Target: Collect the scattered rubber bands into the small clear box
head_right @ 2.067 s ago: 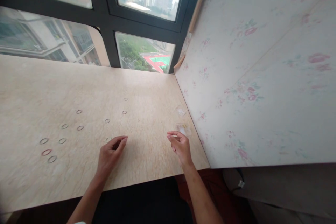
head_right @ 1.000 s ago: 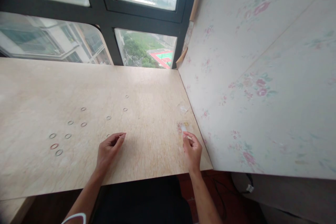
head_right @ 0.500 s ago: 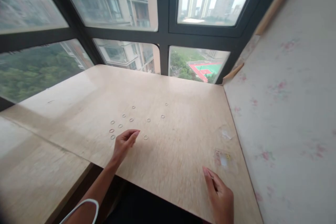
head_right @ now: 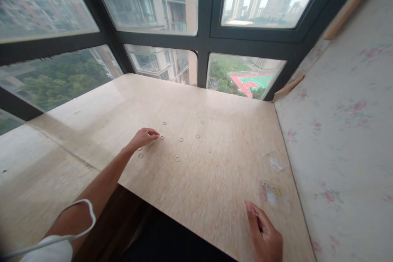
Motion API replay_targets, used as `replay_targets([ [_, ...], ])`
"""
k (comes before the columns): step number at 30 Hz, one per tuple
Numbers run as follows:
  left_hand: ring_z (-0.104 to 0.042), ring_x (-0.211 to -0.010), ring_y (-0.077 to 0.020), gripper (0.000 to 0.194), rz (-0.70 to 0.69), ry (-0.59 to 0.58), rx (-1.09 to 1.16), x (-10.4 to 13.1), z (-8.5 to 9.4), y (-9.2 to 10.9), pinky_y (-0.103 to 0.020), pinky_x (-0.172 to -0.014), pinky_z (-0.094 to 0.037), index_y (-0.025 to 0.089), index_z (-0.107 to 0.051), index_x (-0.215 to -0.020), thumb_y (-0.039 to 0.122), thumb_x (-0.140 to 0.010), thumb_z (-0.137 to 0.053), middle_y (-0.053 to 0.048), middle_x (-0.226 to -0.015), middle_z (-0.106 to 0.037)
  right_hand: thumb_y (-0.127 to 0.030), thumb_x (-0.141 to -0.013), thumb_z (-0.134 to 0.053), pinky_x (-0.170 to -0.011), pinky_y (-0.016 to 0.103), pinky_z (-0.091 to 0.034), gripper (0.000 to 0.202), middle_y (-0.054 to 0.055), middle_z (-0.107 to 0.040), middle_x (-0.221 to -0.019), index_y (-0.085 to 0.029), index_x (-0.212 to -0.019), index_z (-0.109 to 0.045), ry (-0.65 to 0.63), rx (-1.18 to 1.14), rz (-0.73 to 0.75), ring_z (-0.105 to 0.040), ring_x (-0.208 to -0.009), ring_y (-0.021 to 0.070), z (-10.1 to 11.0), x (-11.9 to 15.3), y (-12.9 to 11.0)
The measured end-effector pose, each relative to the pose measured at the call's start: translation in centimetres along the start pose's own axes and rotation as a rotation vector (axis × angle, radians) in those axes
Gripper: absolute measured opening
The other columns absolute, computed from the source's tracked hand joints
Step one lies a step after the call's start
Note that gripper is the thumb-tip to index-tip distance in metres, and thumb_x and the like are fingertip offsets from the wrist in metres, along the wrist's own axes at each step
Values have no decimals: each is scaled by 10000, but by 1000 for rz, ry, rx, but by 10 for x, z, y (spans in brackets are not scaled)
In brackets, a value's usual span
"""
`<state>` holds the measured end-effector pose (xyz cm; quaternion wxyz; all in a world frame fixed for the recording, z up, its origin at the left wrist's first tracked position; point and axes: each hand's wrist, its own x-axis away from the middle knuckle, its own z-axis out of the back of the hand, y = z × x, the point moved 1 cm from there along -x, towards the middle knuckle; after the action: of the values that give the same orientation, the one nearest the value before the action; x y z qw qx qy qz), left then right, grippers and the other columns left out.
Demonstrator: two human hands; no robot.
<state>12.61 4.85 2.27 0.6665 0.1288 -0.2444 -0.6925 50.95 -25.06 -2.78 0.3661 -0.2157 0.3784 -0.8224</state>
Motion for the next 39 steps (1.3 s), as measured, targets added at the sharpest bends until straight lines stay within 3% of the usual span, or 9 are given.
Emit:
replay_targets([
  [7, -603, -669, -168, 241, -18, -156, 21, -17, 0, 0, -242, -576, -403, 180, -753, -787, 352, -641, -668, -38, -707, -699, -679, -745, -515, -605, 295, -545, 580, 80, -748, -915, -187, -920, -766, -13, 46, 36, -676, -645, 233, 3, -1, -1],
  [17, -558, -539, -146, 78, -77, -97, -18, -22, -8, 14, -225, -481, -348, 178, -673, -529, 213, -559, -611, -21, -513, -615, -677, -731, -526, -559, 298, -540, 575, 88, -749, -857, -174, -874, -766, 25, 1, 66, -675, -625, 247, 1, 2, -8],
  [20, -490, -463, -112, 76, -38, -80, 132, -14, -10, 15, -212, -433, -303, 168, -659, -525, 230, -550, -623, 2, -458, -556, -669, -731, -534, -600, 297, -548, 564, 89, -749, -849, -171, -859, -765, 27, -6, 75, -691, -688, 264, 1, 2, -8],
  [24, -338, -394, -56, 169, 15, -176, 599, 5, -11, 25, -199, -402, -217, 156, -637, -610, 318, -582, -676, 46, -432, -440, -640, -745, -548, -634, 292, -552, 534, 88, -749, -834, -163, -850, -763, 19, -16, 103, -694, -718, 268, 1, 1, -9],
  [27, -296, -410, -46, 211, -61, -242, 932, 22, -12, 43, -204, -422, -220, 168, -578, -635, 343, -612, -693, 66, -453, -379, -625, -760, -549, -612, 278, -547, 517, 81, -748, -814, -162, -848, -762, 21, -24, 123, -691, -697, 256, 1, 2, -11],
  [31, -263, -446, -48, 220, -149, -274, 1199, 49, -15, 78, -214, -445, -244, 182, -507, -634, 319, -623, -679, 66, -522, -345, -607, -774, -548, -607, 271, -542, 508, 84, -746, -826, -150, -851, -758, 17, -53, 140, -688, -685, 244, 1, 3, -12],
  [36, -212, -460, -71, 258, -152, -299, 1372, 91, -22, 125, -233, -416, -224, 208, -429, -615, 417, -690, -561, 29, -589, -344, -546, -813, -546, -650, 279, -537, 451, 96, -742, -856, -147, -870, -748, -1, -96, 157, -692, -758, 252, 0, 4, -12],
  [39, -186, -440, -69, 303, -162, -387, 1404, 113, -33, 154, -237, -390, -204, 214, -396, -604, 469, -719, -513, 31, -575, -317, -504, -839, -541, -659, 273, -526, 407, 85, -738, -855, -151, -887, -739, -11, -121, 171, -684, -766, 236, -1, 4, -11],
])
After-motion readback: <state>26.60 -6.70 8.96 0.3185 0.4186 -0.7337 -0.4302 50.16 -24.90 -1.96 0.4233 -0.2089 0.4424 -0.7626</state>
